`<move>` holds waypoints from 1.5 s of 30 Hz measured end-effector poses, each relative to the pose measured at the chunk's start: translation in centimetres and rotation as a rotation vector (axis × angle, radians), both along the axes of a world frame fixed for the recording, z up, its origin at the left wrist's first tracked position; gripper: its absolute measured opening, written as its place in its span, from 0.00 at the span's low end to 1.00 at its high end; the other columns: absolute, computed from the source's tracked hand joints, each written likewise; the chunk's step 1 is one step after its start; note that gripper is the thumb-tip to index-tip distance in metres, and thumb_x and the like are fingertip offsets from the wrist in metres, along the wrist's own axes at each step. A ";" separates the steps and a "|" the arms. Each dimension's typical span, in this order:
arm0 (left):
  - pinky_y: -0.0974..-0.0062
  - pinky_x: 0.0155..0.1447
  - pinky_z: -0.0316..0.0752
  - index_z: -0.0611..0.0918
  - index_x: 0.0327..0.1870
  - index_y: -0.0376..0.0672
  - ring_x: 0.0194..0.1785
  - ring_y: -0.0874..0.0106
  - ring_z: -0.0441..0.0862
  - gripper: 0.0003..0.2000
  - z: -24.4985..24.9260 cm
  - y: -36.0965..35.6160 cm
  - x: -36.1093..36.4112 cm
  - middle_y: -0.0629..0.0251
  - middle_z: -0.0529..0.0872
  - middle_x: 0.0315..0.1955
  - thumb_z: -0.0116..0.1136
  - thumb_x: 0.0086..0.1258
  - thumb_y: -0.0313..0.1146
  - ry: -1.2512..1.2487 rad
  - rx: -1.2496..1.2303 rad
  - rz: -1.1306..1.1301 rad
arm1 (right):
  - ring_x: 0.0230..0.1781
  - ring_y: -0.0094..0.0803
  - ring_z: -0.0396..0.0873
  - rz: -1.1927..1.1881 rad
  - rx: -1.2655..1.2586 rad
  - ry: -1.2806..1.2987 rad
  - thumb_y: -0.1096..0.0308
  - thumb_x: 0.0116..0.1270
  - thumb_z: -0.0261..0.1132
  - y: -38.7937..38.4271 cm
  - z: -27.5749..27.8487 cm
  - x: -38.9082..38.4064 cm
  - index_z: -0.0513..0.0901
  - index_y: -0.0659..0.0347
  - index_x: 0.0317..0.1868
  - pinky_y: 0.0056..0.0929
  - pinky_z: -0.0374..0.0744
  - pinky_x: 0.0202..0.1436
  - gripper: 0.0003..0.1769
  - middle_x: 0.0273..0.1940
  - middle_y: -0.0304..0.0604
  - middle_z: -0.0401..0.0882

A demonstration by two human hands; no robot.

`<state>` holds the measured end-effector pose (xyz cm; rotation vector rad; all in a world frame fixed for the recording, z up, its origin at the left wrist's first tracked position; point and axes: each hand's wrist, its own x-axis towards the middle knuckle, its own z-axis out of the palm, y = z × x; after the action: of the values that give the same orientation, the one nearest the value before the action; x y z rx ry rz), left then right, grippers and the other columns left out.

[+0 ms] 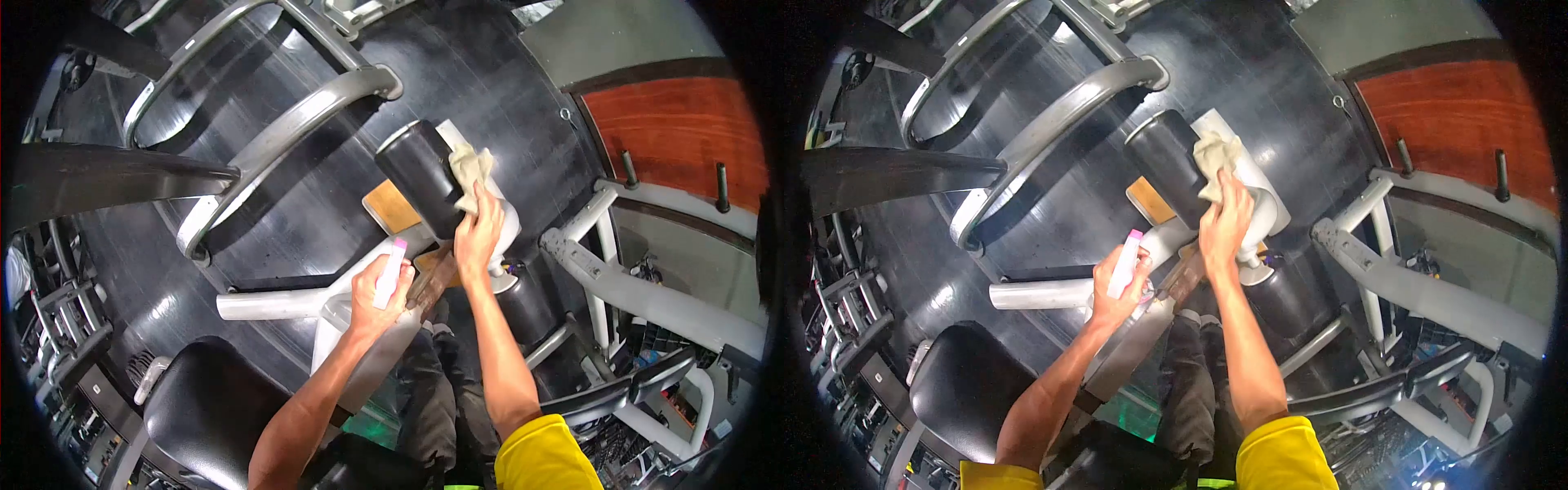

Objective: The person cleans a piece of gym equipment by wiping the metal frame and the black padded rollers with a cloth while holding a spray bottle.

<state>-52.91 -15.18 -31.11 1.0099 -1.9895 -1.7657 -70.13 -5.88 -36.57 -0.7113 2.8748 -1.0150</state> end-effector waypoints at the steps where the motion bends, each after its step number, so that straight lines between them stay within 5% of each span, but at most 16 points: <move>1: 0.79 0.29 0.74 0.82 0.41 0.36 0.23 0.81 0.80 0.04 0.0 -0.1 0.0 0.67 0.83 0.23 0.62 0.71 0.27 -0.003 -0.015 0.005 | 0.70 0.51 0.67 0.022 0.025 0.053 0.89 0.52 0.57 0.1 0.2 1.1 0.77 0.59 0.65 0.47 0.65 0.72 0.36 0.63 0.51 0.75; 8: 0.78 0.30 0.75 0.82 0.41 0.36 0.24 0.80 0.80 0.04 0.2 0.3 0.0 0.66 0.83 0.25 0.61 0.72 0.26 0.025 0.044 0.005 | 0.68 0.50 0.70 0.128 0.087 0.017 0.87 0.55 0.57 0.8 2.1 -0.2 0.77 0.58 0.65 0.45 0.68 0.71 0.34 0.62 0.53 0.77; 12: 0.79 0.29 0.75 0.82 0.41 0.36 0.24 0.81 0.80 0.04 0.4 -0.1 -0.1 0.67 0.83 0.25 0.61 0.72 0.26 -0.011 0.085 0.000 | 0.64 0.52 0.75 -0.076 -0.181 -0.214 0.82 0.62 0.54 -3.8 4.5 -4.1 0.78 0.63 0.61 0.45 0.73 0.67 0.26 0.59 0.57 0.79; 14: 0.79 0.28 0.75 0.81 0.41 0.36 0.24 0.81 0.79 0.04 -0.2 0.1 0.0 0.67 0.82 0.24 0.61 0.72 0.27 0.036 0.035 0.015 | 0.65 0.50 0.74 0.114 -0.292 -0.039 0.83 0.62 0.54 -7.6 3.9 -4.6 0.80 0.61 0.60 0.44 0.72 0.69 0.25 0.62 0.55 0.78; 17: 0.79 0.29 0.75 0.81 0.41 0.36 0.24 0.81 0.79 0.04 0.6 -0.1 -0.2 0.67 0.82 0.24 0.61 0.72 0.27 -0.015 0.131 0.028 | 0.68 0.45 0.72 0.491 0.118 0.198 0.84 0.61 0.55 -10.8 1.9 -3.9 0.81 0.48 0.61 0.41 0.71 0.73 0.30 0.66 0.49 0.75; 21: 0.79 0.30 0.74 0.81 0.42 0.36 0.24 0.80 0.79 0.05 0.6 -0.4 0.0 0.67 0.82 0.25 0.62 0.72 0.28 -0.003 0.005 -0.002 | 0.70 0.41 0.71 0.494 0.099 0.129 0.84 0.51 0.57 -5.8 2.6 -3.0 0.83 0.44 0.60 0.34 0.73 0.71 0.36 0.68 0.42 0.75; 25: 0.79 0.30 0.74 0.81 0.43 0.37 0.24 0.80 0.79 0.06 0.5 -0.2 0.1 0.66 0.83 0.27 0.63 0.72 0.28 -0.009 0.039 0.004 | 0.70 0.43 0.72 0.422 0.157 -0.048 0.93 0.41 0.53 4.1 3.4 -2.4 0.84 0.48 0.59 0.39 0.73 0.72 0.43 0.66 0.42 0.77; 28: 0.80 0.30 0.74 0.81 0.43 0.37 0.24 0.82 0.79 0.05 0.6 -0.4 0.1 0.67 0.83 0.27 0.63 0.72 0.28 -0.015 -0.001 0.000 | 0.56 0.52 0.82 0.044 0.104 -0.419 0.88 0.59 0.47 6.1 4.3 -4.0 0.78 0.67 0.60 0.36 0.76 0.62 0.29 0.55 0.59 0.82; 30: 0.77 0.32 0.74 0.82 0.41 0.37 0.25 0.76 0.79 0.05 1.0 -0.3 0.0 0.64 0.83 0.26 0.64 0.70 0.28 -0.071 0.082 0.033 | 0.57 0.35 0.80 -0.136 0.041 -0.401 0.80 0.70 0.48 4.5 4.3 -5.9 0.75 0.69 0.63 0.31 0.75 0.61 0.23 0.53 0.54 0.84; 32: 0.74 0.34 0.75 0.83 0.39 0.37 0.26 0.71 0.80 0.06 1.0 -0.3 0.1 0.61 0.83 0.25 0.66 0.68 0.28 -0.124 0.159 0.068 | 0.51 0.35 0.83 -0.088 -0.113 -0.394 0.79 0.69 0.49 0.9 4.4 -6.8 0.74 0.70 0.66 0.29 0.77 0.56 0.26 0.54 0.55 0.84; 33: 0.77 0.32 0.74 0.82 0.42 0.37 0.25 0.76 0.79 0.05 0.9 -0.3 0.3 0.65 0.83 0.25 0.65 0.70 0.28 -0.106 0.127 0.041 | 0.59 0.38 0.80 -0.001 -0.166 -0.549 0.81 0.67 0.50 -1.0 3.9 -7.2 0.76 0.68 0.66 0.31 0.75 0.64 0.27 0.60 0.56 0.81; 34: 0.80 0.30 0.74 0.81 0.44 0.38 0.24 0.82 0.78 0.05 0.7 -0.4 0.4 0.68 0.82 0.24 0.63 0.72 0.27 -0.088 0.096 0.016 | 0.68 0.43 0.74 0.320 -0.143 -0.270 0.83 0.63 0.51 -3.3 2.8 -7.3 0.77 0.63 0.66 0.36 0.69 0.72 0.29 0.67 0.56 0.75; 35: 0.80 0.30 0.74 0.81 0.44 0.38 0.24 0.82 0.78 0.05 0.5 -0.3 0.4 0.68 0.82 0.24 0.63 0.72 0.27 -0.088 0.097 0.019 | 0.72 0.49 0.68 0.493 -0.157 -0.279 0.84 0.61 0.53 -5.7 2.0 -6.9 0.78 0.58 0.66 0.42 0.65 0.76 0.31 0.69 0.57 0.72; 38: 0.80 0.30 0.74 0.81 0.44 0.38 0.24 0.82 0.79 0.06 0.2 -0.4 0.5 0.67 0.82 0.24 0.63 0.72 0.28 -0.077 0.083 0.015 | 0.69 0.54 0.70 0.463 0.005 -0.074 0.78 0.66 0.56 -9.5 0.2 -7.7 0.76 0.54 0.67 0.41 0.68 0.73 0.28 0.67 0.61 0.72; 41: 0.80 0.30 0.75 0.81 0.44 0.37 0.24 0.81 0.79 0.06 0.5 -0.5 0.6 0.67 0.83 0.24 0.63 0.73 0.28 -0.074 0.030 -0.029 | 0.62 0.52 0.77 0.365 0.024 -0.592 0.64 0.76 0.51 -10.2 -1.1 -11.2 0.75 0.57 0.67 0.38 0.72 0.66 0.22 0.61 0.56 0.79; 45: 0.75 0.33 0.74 0.84 0.40 0.37 0.25 0.74 0.80 0.07 0.8 -0.3 0.5 0.62 0.85 0.26 0.66 0.69 0.31 -0.139 0.130 0.036 | 0.60 0.34 0.76 0.420 0.028 -0.961 0.66 0.77 0.50 -8.9 -2.5 -14.6 0.74 0.57 0.69 0.30 0.71 0.64 0.22 0.59 0.43 0.81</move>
<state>-52.37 -15.53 -30.35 1.2327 -1.9428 -1.8728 -84.71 -14.76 -39.12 -0.5622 1.8212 -0.9013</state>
